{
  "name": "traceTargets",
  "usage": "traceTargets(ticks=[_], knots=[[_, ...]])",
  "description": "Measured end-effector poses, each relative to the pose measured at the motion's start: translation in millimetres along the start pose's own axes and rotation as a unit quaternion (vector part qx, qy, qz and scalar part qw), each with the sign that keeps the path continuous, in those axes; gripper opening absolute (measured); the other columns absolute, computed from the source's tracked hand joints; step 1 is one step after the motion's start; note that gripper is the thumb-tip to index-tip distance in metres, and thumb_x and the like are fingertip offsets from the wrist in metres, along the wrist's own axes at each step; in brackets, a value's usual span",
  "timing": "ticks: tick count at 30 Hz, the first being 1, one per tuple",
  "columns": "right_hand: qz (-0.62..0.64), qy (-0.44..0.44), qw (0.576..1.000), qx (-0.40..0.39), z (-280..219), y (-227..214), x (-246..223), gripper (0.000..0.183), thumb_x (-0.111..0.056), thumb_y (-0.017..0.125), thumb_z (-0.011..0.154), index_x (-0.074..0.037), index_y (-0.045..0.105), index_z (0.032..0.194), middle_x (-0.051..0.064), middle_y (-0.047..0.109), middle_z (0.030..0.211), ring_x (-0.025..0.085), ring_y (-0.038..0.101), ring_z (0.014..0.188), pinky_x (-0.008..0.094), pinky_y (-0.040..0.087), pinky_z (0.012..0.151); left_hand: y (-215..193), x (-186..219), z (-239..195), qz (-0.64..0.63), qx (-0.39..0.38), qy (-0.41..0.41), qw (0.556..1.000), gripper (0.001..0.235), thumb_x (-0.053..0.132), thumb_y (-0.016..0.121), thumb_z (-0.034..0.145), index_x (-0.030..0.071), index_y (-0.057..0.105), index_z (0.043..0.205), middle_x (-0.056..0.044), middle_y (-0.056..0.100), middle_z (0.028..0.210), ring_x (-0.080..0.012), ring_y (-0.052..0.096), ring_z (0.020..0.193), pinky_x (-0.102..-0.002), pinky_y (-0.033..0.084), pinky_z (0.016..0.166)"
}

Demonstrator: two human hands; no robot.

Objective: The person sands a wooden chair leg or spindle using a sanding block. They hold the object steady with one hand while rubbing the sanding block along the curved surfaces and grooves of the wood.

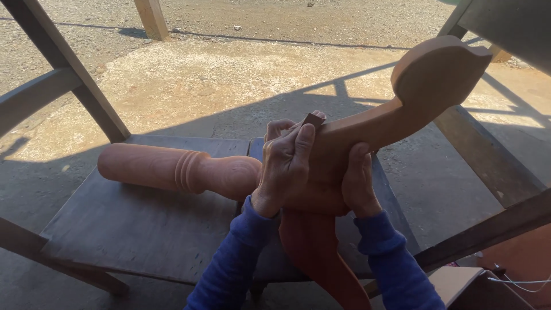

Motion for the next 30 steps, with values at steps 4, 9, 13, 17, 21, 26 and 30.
traceTargets(ticks=[4, 9, 13, 17, 21, 26, 30], knots=[[-0.034, -0.003, 0.999, 0.02, 3.3, -10.9, 29.0, 0.095, -0.076, 0.033, 0.098, 0.006, 0.037, 0.146, 0.022, 0.053, 0.135, 0.026, 0.055, 0.125, 0.04, 0.051, 0.105, -11.2, -12.6, -48.6, 0.044, 0.097, -0.051, 0.993, 0.039, 0.029, 0.045, 0.112, 0.006, 0.069, 0.132, -0.012, 0.075, 0.129, -0.0228, 0.055, 0.106, -0.035, 0.047, 0.101], [-0.098, -0.002, 0.995, 0.016, 5.5, -9.4, 21.4, 0.1, -0.079, 0.027, 0.098, 0.006, 0.034, 0.15, 0.023, 0.043, 0.144, 0.026, 0.046, 0.133, 0.042, 0.041, 0.113, -4.0, -42.0, -30.7, 0.052, 0.113, -0.149, 0.981, 0.039, 0.03, 0.046, 0.111, 0.008, 0.075, 0.125, -0.01, 0.078, 0.102, -0.0212, 0.056, 0.105, -0.036, 0.049, 0.097], [-0.108, -0.009, 0.994, 0.013, 4.8, -6.8, 13.9, 0.097, -0.077, 0.024, 0.099, 0.006, 0.043, 0.146, 0.021, 0.048, 0.142, 0.026, 0.049, 0.132, 0.04, 0.042, 0.113, -1.5, -51.2, -48.1, 0.019, 0.085, -0.183, 0.979, 0.04, 0.032, 0.049, 0.111, 0.006, 0.078, 0.121, -0.013, 0.071, 0.094, -0.0225, 0.054, 0.102, -0.038, 0.048, 0.094], [-0.058, -0.006, 0.998, -0.01, 7.9, -4.1, 11.8, 0.087, -0.071, 0.031, 0.101, 0.004, 0.05, 0.139, 0.017, 0.058, 0.135, 0.023, 0.054, 0.127, 0.038, 0.044, 0.108, -4.7, -57.7, -74.2, 0.002, 0.132, -0.159, 0.978, 0.044, 0.035, 0.043, 0.112, 0.004, 0.073, 0.125, -0.012, 0.068, 0.095, -0.0184, 0.057, 0.099, -0.035, 0.051, 0.089], [-0.056, -0.009, 0.998, -0.017, 6.1, -7.0, 19.5, 0.076, -0.065, 0.037, 0.106, 0.005, 0.059, 0.128, 0.013, 0.066, 0.121, 0.019, 0.061, 0.114, 0.035, 0.051, 0.097, -1.0, -51.9, -60.4, -0.161, 0.126, -0.216, 0.955, 0.044, 0.034, 0.041, 0.112, 0.004, 0.069, 0.127, -0.011, 0.075, 0.116, -0.0117, 0.067, 0.106, -0.031, 0.054, 0.094], [-0.09, 0.007, 0.995, -0.046, 3.0, -0.7, -4.6, 0.07, -0.06, 0.043, 0.106, 0.003, 0.063, 0.125, 0.013, 0.069, 0.116, 0.018, 0.062, 0.109, 0.033, 0.052, 0.091, -6.5, -37.9, -78.2, -0.003, 0.135, -0.256, 0.957, 0.045, 0.031, 0.04, 0.11, 0.003, 0.074, 0.12, -0.015, 0.073, 0.11, -0.0204, 0.059, 0.099, -0.037, 0.049, 0.091], [-0.097, 0.01, 0.994, -0.055, 1.4, 2.5, -8.7, 0.063, -0.056, 0.047, 0.105, 0.001, 0.062, 0.128, 0.013, 0.069, 0.118, 0.017, 0.063, 0.11, 0.034, 0.053, 0.091, -4.2, -46.1, -80.2, 0.143, 0.15, -0.231, 0.951, 0.041, 0.029, 0.046, 0.108, 0.001, 0.076, 0.104, -0.01, 0.069, 0.11, -0.0252, 0.055, 0.108, -0.041, 0.044, 0.098]])
Point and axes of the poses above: each hand's wrist, its own z-axis towards the middle knuckle, its own y-axis out of the palm, x = y × z, the point moved 4 cm from there along z, towards the middle knuckle
